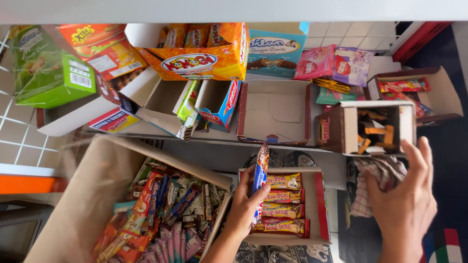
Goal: The person sits on the floor and organizes snack bars from a large cardboard box into a smaller display box. They pick up individual bars, wipe them with a cloth, and place them neatly into the display box.
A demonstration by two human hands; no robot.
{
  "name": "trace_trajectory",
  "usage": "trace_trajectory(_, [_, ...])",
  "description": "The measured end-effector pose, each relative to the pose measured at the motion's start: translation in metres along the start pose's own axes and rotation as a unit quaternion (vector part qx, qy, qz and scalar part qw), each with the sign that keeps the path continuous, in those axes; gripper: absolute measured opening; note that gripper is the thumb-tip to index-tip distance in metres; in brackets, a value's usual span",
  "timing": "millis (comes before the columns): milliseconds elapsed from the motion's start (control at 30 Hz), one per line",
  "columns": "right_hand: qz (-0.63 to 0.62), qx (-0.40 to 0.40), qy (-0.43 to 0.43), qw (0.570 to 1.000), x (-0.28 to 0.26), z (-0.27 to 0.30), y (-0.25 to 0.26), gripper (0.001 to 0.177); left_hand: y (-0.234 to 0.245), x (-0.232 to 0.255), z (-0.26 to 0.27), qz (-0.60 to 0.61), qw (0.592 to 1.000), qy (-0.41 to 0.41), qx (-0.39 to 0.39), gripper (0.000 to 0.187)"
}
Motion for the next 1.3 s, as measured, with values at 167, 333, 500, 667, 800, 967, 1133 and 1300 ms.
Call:
trace_trajectory(167, [-0.027, 0.016, -0.002, 1.000, -0.013, 0.001, 0.011, 0.088, 0.029, -0.030, 0.007, 0.062, 0.994, 0.077, 0.041, 0.057])
trace_trajectory(333, [-0.086, 0.063, -0.006, 0.994, 0.001, 0.035, 0.010, 0.079, 0.024, -0.025, 0.018, 0.112, 0.984, 0.127, 0.057, 0.065])
trace_trajectory(500, [-0.267, 0.026, 0.079, 0.960, -0.059, 0.096, -0.013, 0.044, 0.022, -0.020, 0.033, 0.093, 0.989, 0.049, 0.099, 0.076])
trace_trajectory(667, [-0.375, -0.052, 0.170, 0.910, -0.112, 0.096, -0.059, 0.051, 0.021, -0.031, 0.059, 0.046, 0.998, -0.020, 0.023, 0.070])
trace_trajectory(800, [-0.377, -0.046, 0.113, 0.918, -0.123, 0.059, -0.062, 0.047, 0.012, -0.010, 0.067, -0.003, 0.999, -0.041, 0.007, 0.064])
trace_trajectory(967, [-0.386, -0.128, 0.200, 0.891, -0.156, 0.115, -0.068, 0.056, 0.036, 0.011, 0.056, 0.158, 0.983, -0.013, 0.090, 0.073])
trace_trajectory(1133, [-0.356, -0.207, 0.316, 0.855, -0.151, 0.155, -0.089, 0.062, 0.055, 0.011, 0.060, 0.249, 0.963, -0.047, 0.095, 0.063])
trace_trajectory(1300, [-0.358, -0.079, 0.168, 0.915, -0.142, 0.077, -0.070, 0.052, 0.046, -0.029, 0.072, 0.129, 0.990, -0.016, 0.047, 0.056])
Point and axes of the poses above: each hand's wrist, its own z-axis away from the middle knuckle, its own y-axis out of the back of the hand, x = y × z, the point moved 7 cm from there along -z, towards the middle knuckle, and after that the axes turned 2 degrees about -y, right-handed, at the moved point
